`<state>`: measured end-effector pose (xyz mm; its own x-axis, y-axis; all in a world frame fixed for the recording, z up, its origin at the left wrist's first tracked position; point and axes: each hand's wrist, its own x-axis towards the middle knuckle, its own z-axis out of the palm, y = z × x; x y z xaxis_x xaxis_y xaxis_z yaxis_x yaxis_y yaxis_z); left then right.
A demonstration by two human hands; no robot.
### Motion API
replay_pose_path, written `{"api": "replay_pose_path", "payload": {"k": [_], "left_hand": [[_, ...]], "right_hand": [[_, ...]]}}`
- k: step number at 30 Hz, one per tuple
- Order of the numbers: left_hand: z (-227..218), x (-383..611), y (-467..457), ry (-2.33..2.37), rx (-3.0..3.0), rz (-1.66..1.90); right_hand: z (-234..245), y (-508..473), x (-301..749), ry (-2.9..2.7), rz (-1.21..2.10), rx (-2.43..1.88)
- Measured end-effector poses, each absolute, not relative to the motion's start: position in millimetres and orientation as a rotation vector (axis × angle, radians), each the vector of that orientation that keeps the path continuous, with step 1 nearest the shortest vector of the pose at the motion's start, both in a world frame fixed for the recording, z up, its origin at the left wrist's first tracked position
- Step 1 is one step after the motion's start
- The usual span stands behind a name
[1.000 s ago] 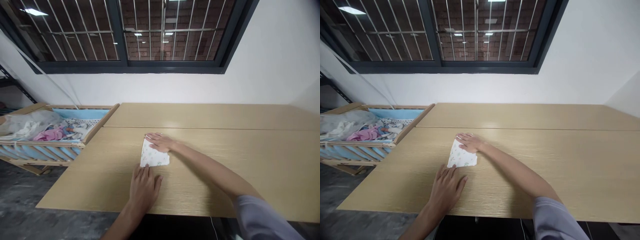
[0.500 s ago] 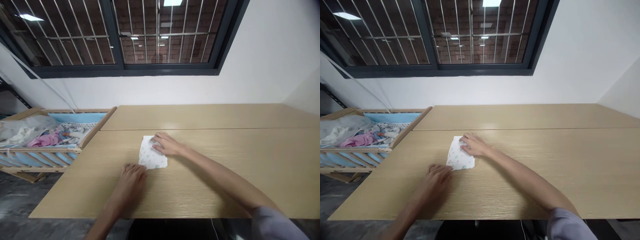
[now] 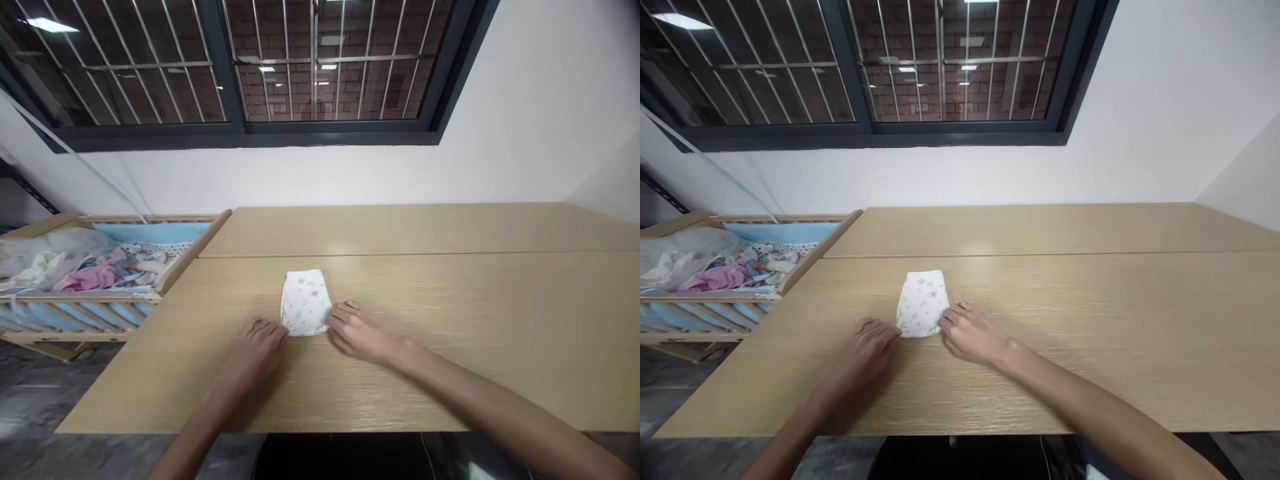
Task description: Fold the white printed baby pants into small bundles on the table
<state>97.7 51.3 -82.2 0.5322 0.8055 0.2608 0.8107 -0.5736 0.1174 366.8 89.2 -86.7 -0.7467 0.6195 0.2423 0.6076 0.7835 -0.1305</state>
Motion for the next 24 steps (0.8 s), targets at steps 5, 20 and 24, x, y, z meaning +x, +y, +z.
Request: {"api": "replay_pose_path", "payload": {"k": [5,20,24], "left_hand": [[-67.1,106.5,48.4,-1.562,-2.735,-0.682],[-84.0,133.8,182.7,-1.937,-2.421,-0.526],[-88.5,145.2,168.4,-1.849,-2.441,-0.621]], "right_hand": [[-63.5,82.4,370.1,-2.508,0.363,-1.076],[-98.9,191.7,339.3,-2.136,0.193,-1.583],[-94.9,168.6,331.4,-2.332,-0.076,-1.277]]}}
